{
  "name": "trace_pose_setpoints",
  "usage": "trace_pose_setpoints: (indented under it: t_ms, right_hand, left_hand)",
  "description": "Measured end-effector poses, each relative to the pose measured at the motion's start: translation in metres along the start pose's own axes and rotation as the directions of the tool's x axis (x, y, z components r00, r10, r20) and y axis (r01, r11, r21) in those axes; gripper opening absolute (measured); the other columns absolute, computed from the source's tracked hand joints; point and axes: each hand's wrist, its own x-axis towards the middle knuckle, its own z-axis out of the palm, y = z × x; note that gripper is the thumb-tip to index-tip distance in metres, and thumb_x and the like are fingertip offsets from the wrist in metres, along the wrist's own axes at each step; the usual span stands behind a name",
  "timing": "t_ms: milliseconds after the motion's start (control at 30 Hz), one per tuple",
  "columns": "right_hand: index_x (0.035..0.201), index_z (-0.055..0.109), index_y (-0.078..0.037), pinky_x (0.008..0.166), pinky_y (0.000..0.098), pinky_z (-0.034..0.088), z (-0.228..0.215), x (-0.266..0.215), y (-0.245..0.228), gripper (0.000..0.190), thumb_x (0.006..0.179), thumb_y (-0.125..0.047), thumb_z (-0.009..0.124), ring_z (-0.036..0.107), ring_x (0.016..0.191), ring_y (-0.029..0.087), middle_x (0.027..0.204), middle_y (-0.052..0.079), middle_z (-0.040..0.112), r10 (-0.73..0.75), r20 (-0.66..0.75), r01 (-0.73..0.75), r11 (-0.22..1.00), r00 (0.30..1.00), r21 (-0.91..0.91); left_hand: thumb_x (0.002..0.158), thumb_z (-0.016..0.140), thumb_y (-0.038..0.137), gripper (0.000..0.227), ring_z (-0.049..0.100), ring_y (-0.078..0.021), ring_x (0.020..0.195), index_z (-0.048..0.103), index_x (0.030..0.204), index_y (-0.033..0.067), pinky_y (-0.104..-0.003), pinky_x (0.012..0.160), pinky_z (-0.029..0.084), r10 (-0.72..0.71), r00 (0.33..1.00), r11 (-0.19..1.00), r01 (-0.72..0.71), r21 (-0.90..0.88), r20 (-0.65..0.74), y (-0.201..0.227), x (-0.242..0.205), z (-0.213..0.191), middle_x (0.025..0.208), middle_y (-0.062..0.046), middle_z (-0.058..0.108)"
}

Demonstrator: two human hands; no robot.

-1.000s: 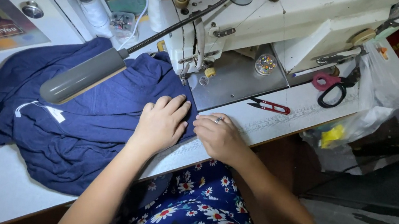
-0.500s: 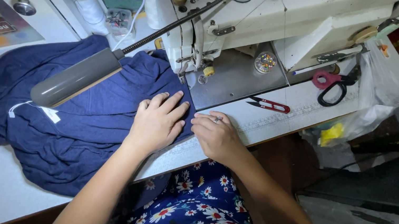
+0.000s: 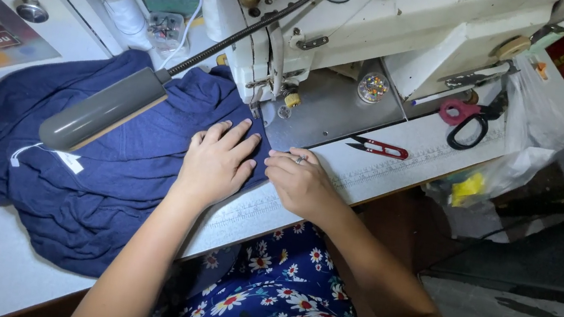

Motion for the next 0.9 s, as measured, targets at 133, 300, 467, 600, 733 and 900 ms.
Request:
trace_pose_setpoints:
  t_ms: [133,300,467,600,733,900]
  right_hand:
    - [0.1,0.071,-0.014,0.111,0.0433,0.041,0.001,0.005,0.003,0.014,0.097,-0.01,0.059,0.068,0.119,0.019,0.112,0.0,0.072,-0.014,0.005,0.014,1.0,1.0,-0.01]
    - [0.097,0.072,-0.013,0.111,0.045,0.041,0.005,0.01,0.008,0.015,0.098,-0.008,0.058,0.069,0.118,0.021,0.111,0.002,0.073,-0.004,0.007,0.004,1.0,1.0,0.008]
    - [0.101,0.073,-0.014,0.112,0.0466,0.039,0.005,0.015,0.01,0.015,0.098,-0.012,0.059,0.066,0.121,0.02,0.113,0.002,0.073,-0.013,0.007,0.013,0.999,1.0,-0.045]
    - [0.107,0.073,-0.018,0.111,0.0472,0.038,0.006,0.018,0.016,0.017,0.098,-0.018,0.058,0.061,0.124,0.021,0.12,-0.001,0.071,-0.001,0.018,0.003,0.994,1.0,-0.113]
    - [0.112,0.073,-0.019,0.109,0.0487,0.039,0.005,0.022,0.021,0.021,0.098,-0.02,0.057,0.06,0.124,0.022,0.122,-0.002,0.071,0.004,0.028,-0.001,0.994,1.0,-0.109]
    - [0.114,0.074,-0.02,0.109,0.0522,0.037,0.005,0.03,0.026,0.026,0.095,-0.019,0.056,0.056,0.128,0.023,0.126,-0.002,0.071,0.035,0.043,-0.03,0.993,0.998,-0.118]
  left_hand:
    - [0.09,0.059,0.045,0.046,0.052,-0.0287,0.131,0.063,0.134,0.0318,-0.053,0.095,0.047,-0.023,0.997,0.999,0.026,-0.032,0.078,-0.005,0.004,-0.001,0.144,0.001,0.058]
    - [0.093,0.058,0.045,0.047,0.049,-0.0319,0.135,0.061,0.137,0.0282,-0.058,0.098,0.046,-0.056,0.987,0.995,0.067,-0.072,0.15,-0.011,0.01,-0.001,0.148,-0.002,0.056]
    - [0.092,0.059,0.044,0.049,0.047,-0.0321,0.137,0.061,0.138,0.0266,-0.06,0.1,0.045,-0.091,0.977,0.99,0.109,-0.086,0.191,-0.017,0.017,0.0,0.151,-0.002,0.054]
    - [0.091,0.058,0.046,0.051,0.045,-0.0318,0.138,0.06,0.138,0.0266,-0.061,0.101,0.044,-0.118,0.973,0.988,0.136,-0.076,0.197,-0.024,0.024,0.003,0.151,-0.001,0.053]
    - [0.09,0.058,0.048,0.052,0.045,-0.0308,0.139,0.06,0.138,0.0287,-0.061,0.102,0.042,-0.154,0.966,0.984,0.169,-0.054,0.206,-0.028,0.029,0.008,0.151,0.0,0.053]
    - [0.091,0.056,0.047,0.053,0.04,-0.0303,0.142,0.057,0.14,0.0282,-0.064,0.106,0.039,-0.23,0.936,0.968,0.249,-0.038,0.268,-0.03,0.037,0.005,0.157,0.001,0.047]
